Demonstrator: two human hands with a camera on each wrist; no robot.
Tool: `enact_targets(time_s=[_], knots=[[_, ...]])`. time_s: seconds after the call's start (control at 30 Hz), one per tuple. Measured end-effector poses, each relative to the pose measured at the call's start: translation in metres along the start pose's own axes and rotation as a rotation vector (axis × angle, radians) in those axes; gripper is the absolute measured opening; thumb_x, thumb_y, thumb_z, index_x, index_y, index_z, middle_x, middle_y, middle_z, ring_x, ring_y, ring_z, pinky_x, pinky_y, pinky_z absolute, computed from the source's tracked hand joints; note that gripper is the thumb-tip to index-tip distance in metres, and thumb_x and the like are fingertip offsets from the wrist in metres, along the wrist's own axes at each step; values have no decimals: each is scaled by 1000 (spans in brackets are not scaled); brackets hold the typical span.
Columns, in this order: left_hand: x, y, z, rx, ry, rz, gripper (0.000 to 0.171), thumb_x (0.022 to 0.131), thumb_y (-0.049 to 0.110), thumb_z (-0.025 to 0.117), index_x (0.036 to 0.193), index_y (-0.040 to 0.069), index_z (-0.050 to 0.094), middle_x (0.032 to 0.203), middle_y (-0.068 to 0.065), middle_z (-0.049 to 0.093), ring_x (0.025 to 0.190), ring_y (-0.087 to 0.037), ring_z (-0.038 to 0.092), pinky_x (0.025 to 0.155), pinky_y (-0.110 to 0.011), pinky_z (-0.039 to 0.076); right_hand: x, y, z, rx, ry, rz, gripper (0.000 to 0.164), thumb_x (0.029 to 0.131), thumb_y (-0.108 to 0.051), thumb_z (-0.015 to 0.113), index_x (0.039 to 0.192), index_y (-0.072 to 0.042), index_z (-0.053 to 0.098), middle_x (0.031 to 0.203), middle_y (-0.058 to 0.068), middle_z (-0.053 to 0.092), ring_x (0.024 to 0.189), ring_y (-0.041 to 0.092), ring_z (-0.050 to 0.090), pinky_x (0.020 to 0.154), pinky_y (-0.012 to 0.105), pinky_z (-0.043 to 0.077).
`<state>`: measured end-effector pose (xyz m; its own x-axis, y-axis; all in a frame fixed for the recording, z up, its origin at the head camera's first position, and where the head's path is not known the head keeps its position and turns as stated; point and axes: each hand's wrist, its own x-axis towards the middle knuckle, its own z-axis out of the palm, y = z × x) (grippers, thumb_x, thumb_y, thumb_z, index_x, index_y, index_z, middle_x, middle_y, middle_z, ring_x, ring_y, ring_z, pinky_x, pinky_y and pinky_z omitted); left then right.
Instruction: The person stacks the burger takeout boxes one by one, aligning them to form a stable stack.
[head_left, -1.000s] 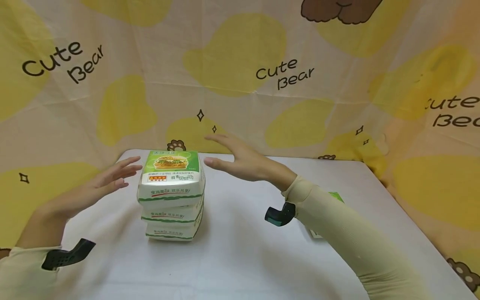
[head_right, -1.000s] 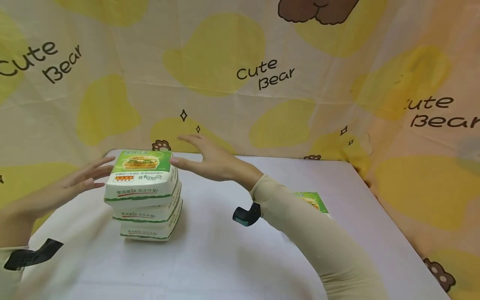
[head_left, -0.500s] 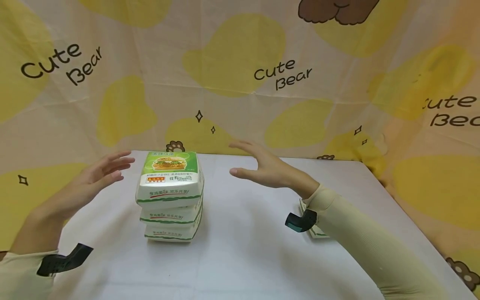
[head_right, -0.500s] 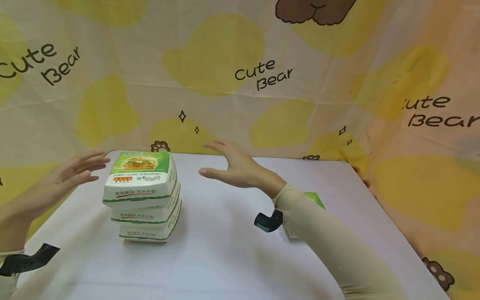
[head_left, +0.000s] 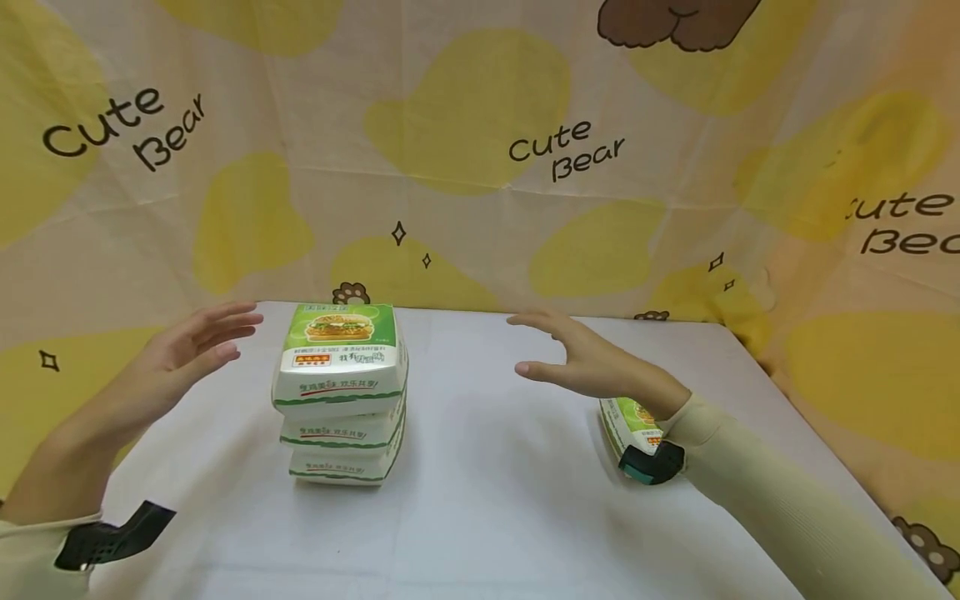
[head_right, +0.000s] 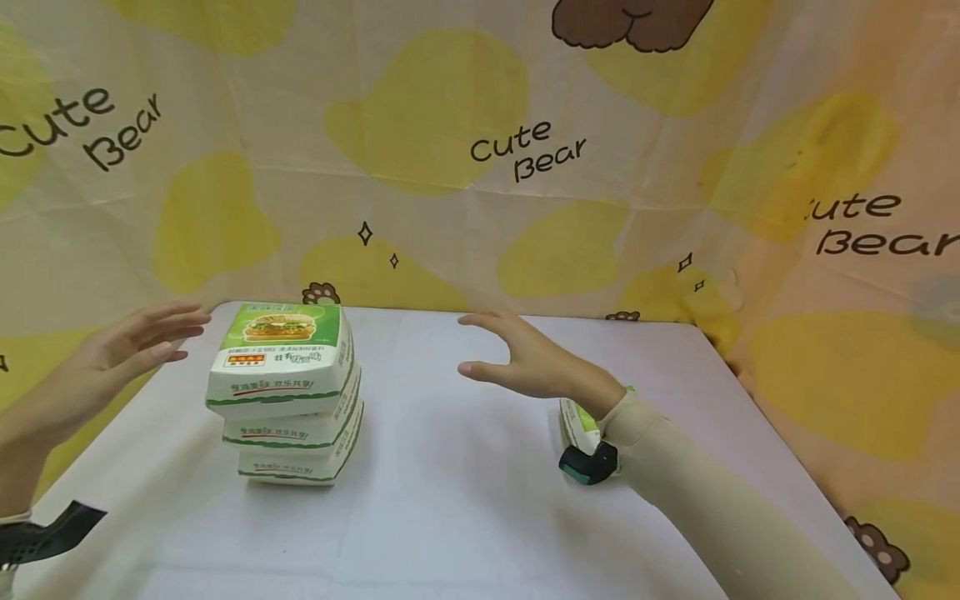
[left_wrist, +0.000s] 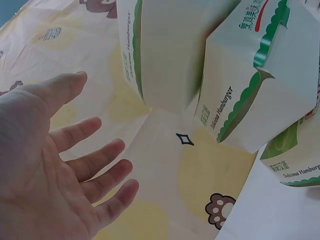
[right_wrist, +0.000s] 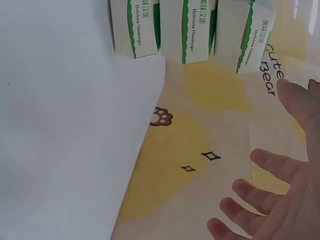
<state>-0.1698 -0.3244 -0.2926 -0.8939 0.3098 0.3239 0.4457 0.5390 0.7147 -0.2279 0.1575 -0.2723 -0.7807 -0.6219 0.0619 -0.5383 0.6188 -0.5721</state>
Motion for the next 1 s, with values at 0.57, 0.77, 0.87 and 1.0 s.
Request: enact_targets(time_s=[0.57, 0.77, 0.87, 1.0], knots=[[-2, 10, 7, -89, 23, 81, 56, 98, -6, 40, 151, 11, 29, 145, 11, 43, 131, 8, 39, 94, -2, 38, -51, 58, -2, -40, 29, 91, 64, 92, -44, 61, 148, -27, 35, 157, 5, 32, 146, 35, 27, 112, 65, 27], [0, 18, 10, -102, 12, 107, 57, 98, -5, 41, 151, 10, 27, 148, 5, 40, 133, 5, 37, 96, -3, 37, -64, 77, -7, -51, 46, 112, 63, 93, -40, 61, 148, -26, 36, 157, 9, 31, 145, 39, 26, 109, 68, 27], [2, 22, 12, -101, 11, 115, 56, 99, -3, 40, 152, 9, 27, 147, 4, 41, 133, 3, 37, 95, -5, 37, -70, 83, -10, -57, 50, 123, 61, 93, -40, 61, 148, -27, 36, 157, 10, 32, 145, 40, 27, 108, 69, 27], [2, 25, 15, -78, 8, 119, 53, 101, 0, 35, 152, 9, 24, 147, 7, 40, 132, 2, 37, 94, -7, 36, -82, 91, -14, -41, 46, 144, 59, 95, -38, 59, 148, -28, 35, 157, 11, 30, 144, 41, 27, 106, 70, 28]])
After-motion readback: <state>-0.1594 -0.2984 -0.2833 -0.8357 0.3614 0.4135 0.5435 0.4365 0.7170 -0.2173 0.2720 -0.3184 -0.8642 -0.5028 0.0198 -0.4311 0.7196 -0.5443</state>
